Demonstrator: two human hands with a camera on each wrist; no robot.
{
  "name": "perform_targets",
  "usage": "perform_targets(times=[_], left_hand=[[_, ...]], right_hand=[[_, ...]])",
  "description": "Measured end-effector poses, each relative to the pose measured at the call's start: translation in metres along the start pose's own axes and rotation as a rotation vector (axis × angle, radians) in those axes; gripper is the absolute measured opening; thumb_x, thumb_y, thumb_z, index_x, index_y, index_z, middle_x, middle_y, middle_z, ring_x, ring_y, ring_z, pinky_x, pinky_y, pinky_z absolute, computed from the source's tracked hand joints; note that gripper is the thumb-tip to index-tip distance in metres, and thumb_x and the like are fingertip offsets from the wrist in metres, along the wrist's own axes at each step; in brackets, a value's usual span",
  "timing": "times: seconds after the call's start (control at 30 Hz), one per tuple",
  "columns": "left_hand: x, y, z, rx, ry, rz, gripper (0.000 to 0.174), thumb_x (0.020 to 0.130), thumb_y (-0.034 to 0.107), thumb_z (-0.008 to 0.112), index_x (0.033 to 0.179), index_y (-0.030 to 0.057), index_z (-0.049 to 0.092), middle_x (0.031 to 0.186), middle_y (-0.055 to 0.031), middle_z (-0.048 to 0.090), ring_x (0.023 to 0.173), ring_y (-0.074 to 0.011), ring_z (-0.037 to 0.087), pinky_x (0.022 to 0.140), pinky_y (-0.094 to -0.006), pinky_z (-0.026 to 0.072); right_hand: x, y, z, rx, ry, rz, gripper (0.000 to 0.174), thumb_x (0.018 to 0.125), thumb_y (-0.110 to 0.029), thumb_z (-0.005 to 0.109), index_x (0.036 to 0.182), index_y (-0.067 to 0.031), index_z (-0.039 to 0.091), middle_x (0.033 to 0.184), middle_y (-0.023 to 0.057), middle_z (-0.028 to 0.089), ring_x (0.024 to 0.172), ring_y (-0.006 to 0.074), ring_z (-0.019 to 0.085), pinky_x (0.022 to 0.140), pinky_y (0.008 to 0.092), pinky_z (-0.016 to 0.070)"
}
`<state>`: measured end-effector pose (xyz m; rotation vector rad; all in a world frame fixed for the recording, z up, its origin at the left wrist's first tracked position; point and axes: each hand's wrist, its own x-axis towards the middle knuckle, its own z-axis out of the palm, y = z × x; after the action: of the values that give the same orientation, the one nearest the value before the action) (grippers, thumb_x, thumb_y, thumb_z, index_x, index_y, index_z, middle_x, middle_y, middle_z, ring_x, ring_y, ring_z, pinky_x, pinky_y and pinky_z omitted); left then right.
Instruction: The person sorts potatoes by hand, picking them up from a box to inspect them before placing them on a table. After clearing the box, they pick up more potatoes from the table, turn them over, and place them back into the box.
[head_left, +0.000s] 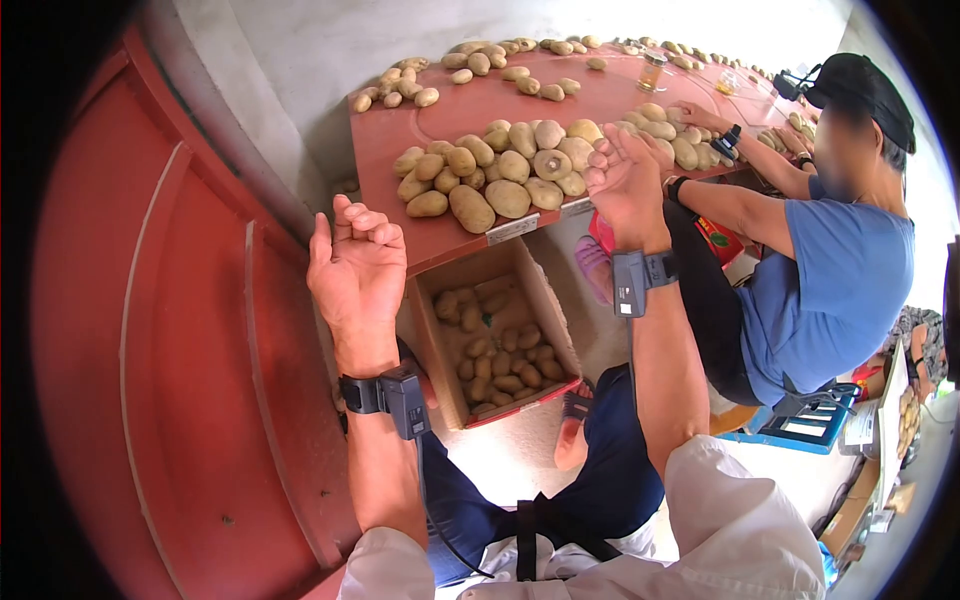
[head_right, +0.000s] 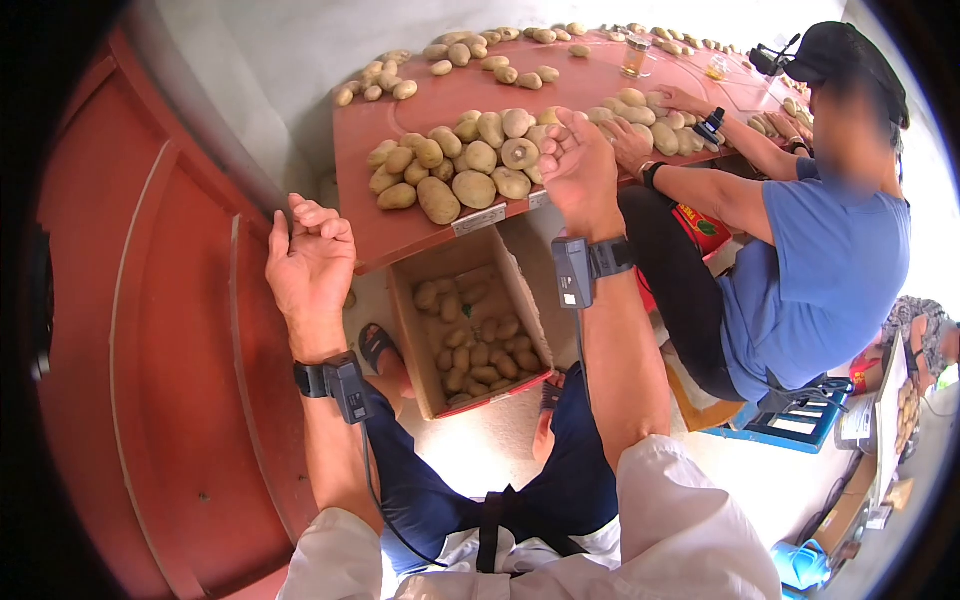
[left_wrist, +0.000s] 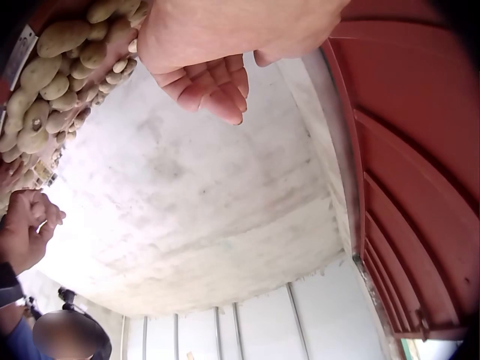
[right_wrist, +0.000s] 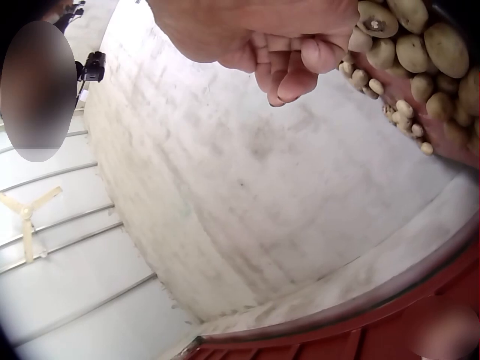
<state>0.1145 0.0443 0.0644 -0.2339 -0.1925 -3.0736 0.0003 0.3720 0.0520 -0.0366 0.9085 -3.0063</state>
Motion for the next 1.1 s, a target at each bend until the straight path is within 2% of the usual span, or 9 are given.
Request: perform_targets(times=[0.33, 0.43, 0.6, 0.87, 1.0, 1.1], left_hand=[[0.004, 0.000, -0.003, 0.009, -0.015, -0.009, 0.029, 0.106, 0.029, 0.054, 0.107, 0.0036, 0.068, 0.090, -0.0047, 0.063, 0.083, -0.0183, 0.059, 0.074, -0.0340, 0.0453], [0.005, -0.001, 0.001, 0.055, 0.026, 0.036, 0.027, 0.108, 0.026, 0.048, 0.110, 0.0033, 0.063, 0.089, -0.0050, 0.061, 0.080, -0.0180, 0.058, 0.071, -0.0334, 0.0437], [0.012, 0.004, -0.001, 0.082, 0.067, 0.037, 0.028, 0.109, 0.027, 0.046, 0.110, 0.0031, 0.062, 0.090, -0.0052, 0.060, 0.080, -0.0185, 0.058, 0.072, -0.0338, 0.0440], [0.015, 0.013, -0.007, 0.129, 0.100, 0.062, 0.030, 0.109, 0.028, 0.046, 0.110, 0.0026, 0.062, 0.092, -0.0059, 0.060, 0.083, -0.0190, 0.058, 0.073, -0.0336, 0.0442], [0.015, 0.019, -0.011, 0.140, 0.103, 0.073, 0.030, 0.109, 0.028, 0.046, 0.110, 0.0023, 0.062, 0.092, -0.0059, 0.059, 0.083, -0.0190, 0.057, 0.074, -0.0337, 0.0444], [0.015, 0.024, -0.010, 0.145, 0.107, 0.087, 0.030, 0.109, 0.028, 0.046, 0.110, 0.0021, 0.062, 0.093, -0.0059, 0.059, 0.084, -0.0190, 0.057, 0.074, -0.0338, 0.0444]], right_hand=[[-0.006, -0.006, -0.005, -0.032, 0.003, -0.010, 0.023, 0.101, -0.025, 0.060, 0.114, -0.0054, 0.063, 0.086, 0.0025, 0.059, 0.074, 0.0159, 0.054, 0.060, 0.0269, 0.0398], [-0.007, -0.008, -0.007, -0.029, 0.010, -0.016, 0.023, 0.100, -0.025, 0.060, 0.113, -0.0056, 0.063, 0.087, 0.0027, 0.059, 0.074, 0.0156, 0.054, 0.060, 0.0263, 0.0401], [-0.008, -0.010, -0.014, -0.046, -0.035, -0.013, 0.023, 0.100, -0.024, 0.061, 0.114, -0.0061, 0.062, 0.088, 0.0030, 0.059, 0.074, 0.0155, 0.053, 0.060, 0.0255, 0.0402], [-0.006, -0.010, -0.019, -0.064, 0.011, -0.021, 0.024, 0.100, -0.025, 0.061, 0.115, -0.0059, 0.062, 0.088, 0.0032, 0.060, 0.075, 0.0158, 0.053, 0.060, 0.0259, 0.0399], [-0.014, -0.009, -0.009, -0.095, 0.068, -0.083, 0.024, 0.100, -0.024, 0.061, 0.116, -0.0056, 0.062, 0.089, 0.0033, 0.060, 0.075, 0.0162, 0.053, 0.061, 0.0264, 0.0399], [-0.013, -0.013, -0.014, -0.014, 0.027, -0.040, 0.020, 0.098, -0.015, 0.066, 0.117, -0.0147, 0.059, 0.099, -0.0003, 0.070, 0.080, 0.0139, 0.061, 0.057, 0.0273, 0.0437]])
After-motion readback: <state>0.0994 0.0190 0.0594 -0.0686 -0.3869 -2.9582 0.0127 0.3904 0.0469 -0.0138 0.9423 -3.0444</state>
